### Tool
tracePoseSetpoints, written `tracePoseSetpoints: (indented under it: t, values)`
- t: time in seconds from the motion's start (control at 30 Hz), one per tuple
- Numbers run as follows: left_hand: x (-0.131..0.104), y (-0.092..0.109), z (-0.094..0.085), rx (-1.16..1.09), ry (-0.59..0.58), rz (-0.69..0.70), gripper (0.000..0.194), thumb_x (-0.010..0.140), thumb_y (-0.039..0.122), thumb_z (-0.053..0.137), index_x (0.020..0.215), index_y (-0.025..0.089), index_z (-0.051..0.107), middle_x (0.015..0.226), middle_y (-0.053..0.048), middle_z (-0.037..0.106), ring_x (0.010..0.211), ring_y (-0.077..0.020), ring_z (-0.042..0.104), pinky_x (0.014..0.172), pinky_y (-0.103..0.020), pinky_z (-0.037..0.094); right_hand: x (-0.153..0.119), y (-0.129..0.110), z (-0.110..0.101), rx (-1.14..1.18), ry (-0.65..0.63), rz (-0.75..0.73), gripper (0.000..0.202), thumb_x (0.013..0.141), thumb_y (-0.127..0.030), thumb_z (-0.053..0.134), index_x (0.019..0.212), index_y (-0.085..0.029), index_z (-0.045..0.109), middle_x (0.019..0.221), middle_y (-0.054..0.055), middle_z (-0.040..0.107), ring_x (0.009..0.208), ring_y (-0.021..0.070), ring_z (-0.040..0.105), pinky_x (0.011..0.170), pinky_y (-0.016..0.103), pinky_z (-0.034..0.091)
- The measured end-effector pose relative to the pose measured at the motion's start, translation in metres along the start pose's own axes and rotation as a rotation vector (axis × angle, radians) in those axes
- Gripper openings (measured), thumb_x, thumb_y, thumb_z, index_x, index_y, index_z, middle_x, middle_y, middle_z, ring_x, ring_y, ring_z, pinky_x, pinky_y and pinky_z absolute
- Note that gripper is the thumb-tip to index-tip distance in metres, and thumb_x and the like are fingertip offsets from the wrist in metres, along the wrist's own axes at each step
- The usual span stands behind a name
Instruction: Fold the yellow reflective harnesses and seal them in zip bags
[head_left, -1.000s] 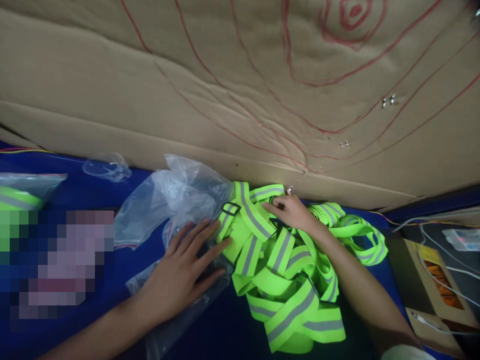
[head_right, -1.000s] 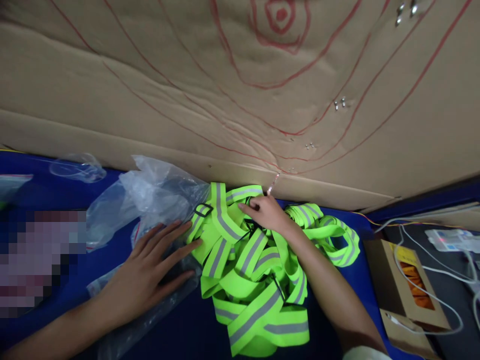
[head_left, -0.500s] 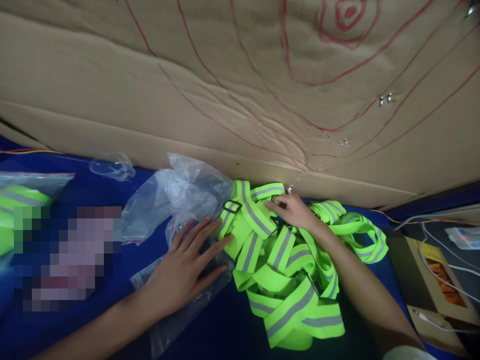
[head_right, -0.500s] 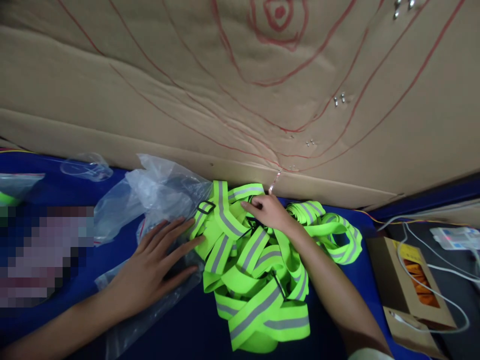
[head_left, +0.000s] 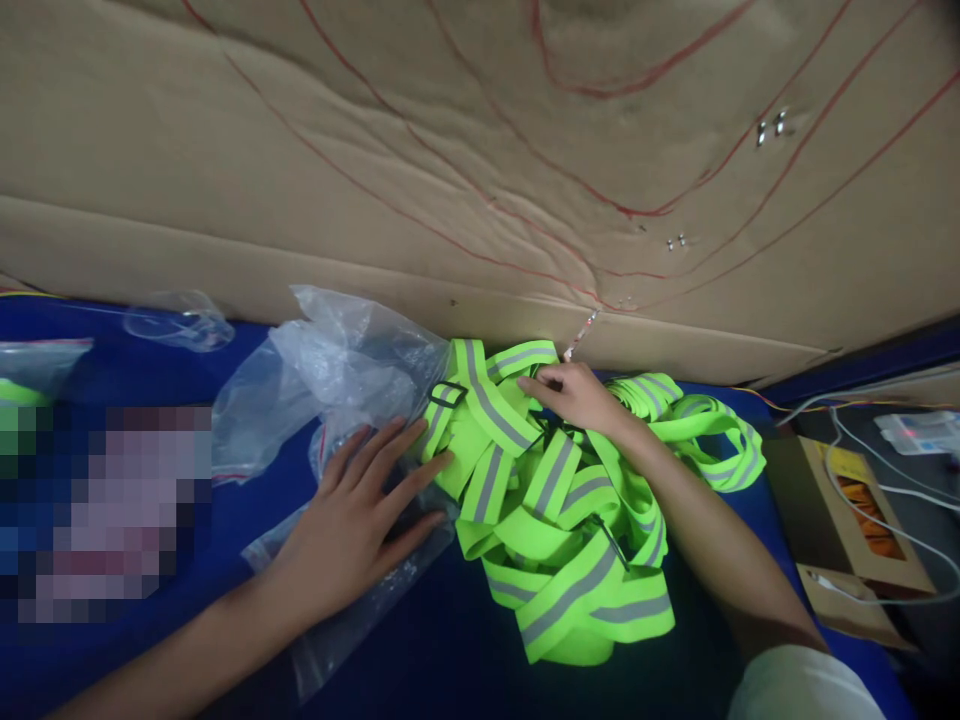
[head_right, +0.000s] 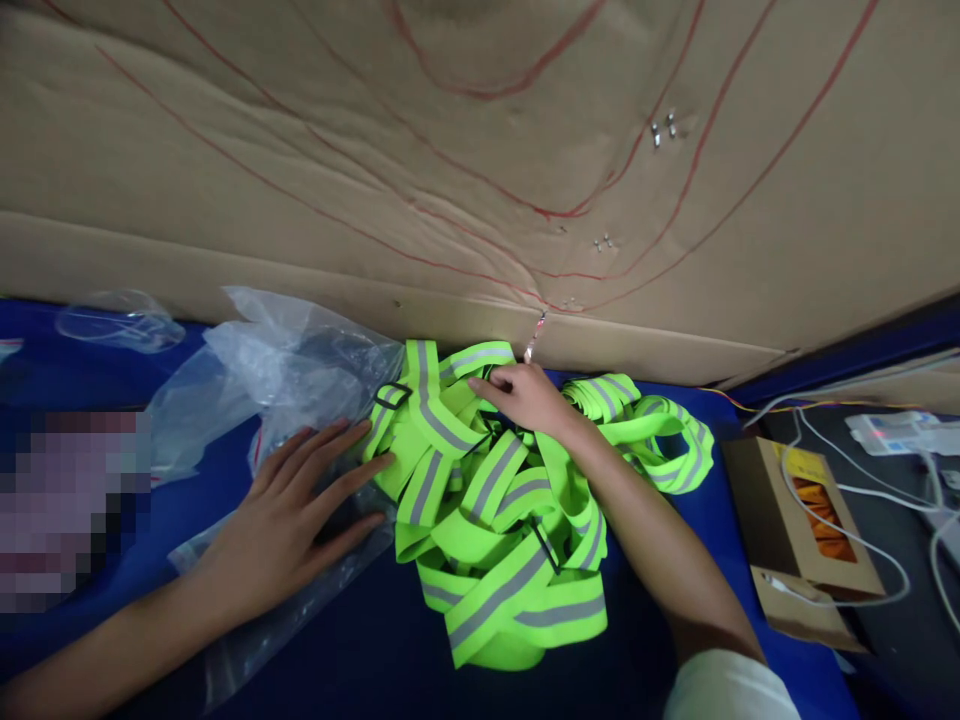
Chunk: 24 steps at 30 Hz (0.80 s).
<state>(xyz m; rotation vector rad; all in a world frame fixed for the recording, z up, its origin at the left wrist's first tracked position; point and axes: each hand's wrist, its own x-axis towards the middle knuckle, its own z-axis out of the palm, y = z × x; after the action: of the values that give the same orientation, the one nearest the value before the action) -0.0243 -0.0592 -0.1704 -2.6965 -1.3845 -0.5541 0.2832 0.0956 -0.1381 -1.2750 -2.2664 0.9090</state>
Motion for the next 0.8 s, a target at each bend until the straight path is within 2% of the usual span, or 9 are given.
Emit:
tracePoseSetpoints:
  t: [0.4, 0.8]
  values:
    - [0.001, 0.0019, -0.0008, -0.01, 0.001, 0.0, 0.055, 0.103, 0.04, 0.063, 0.155, 0.026, 0.049, 0.166, -0.019, 0.044, 0.157, -0.0436, 0.039, 0.122, -0.07, 0.041, 0.0019, -0.003, 0.0013, -0.006, 0.008, -0.012, 0.076, 0.096, -0.087, 0.045, 0.06, -0.021, 0.034, 0.058, -0.004, 0.032, 0.06, 0.0104, 0.031, 0.062, 0.03, 0.027]
    - [0.0012, -0.0002, 0.0005, -0.001, 0.011, 0.018, 0.054, 0.103, 0.042, 0.061, 0.154, 0.025, 0.05, 0.165, -0.02, 0.045, 0.154, -0.0447, 0.042, 0.122, -0.068, 0.038, 0.0025, -0.001, 0.0037, 0.005, 0.02, -0.001, 0.075, 0.097, -0.085, 0.043, 0.06, -0.021, 0.038, 0.056, -0.004, 0.038, 0.059, 0.0101, 0.034, 0.063, 0.03, 0.026]
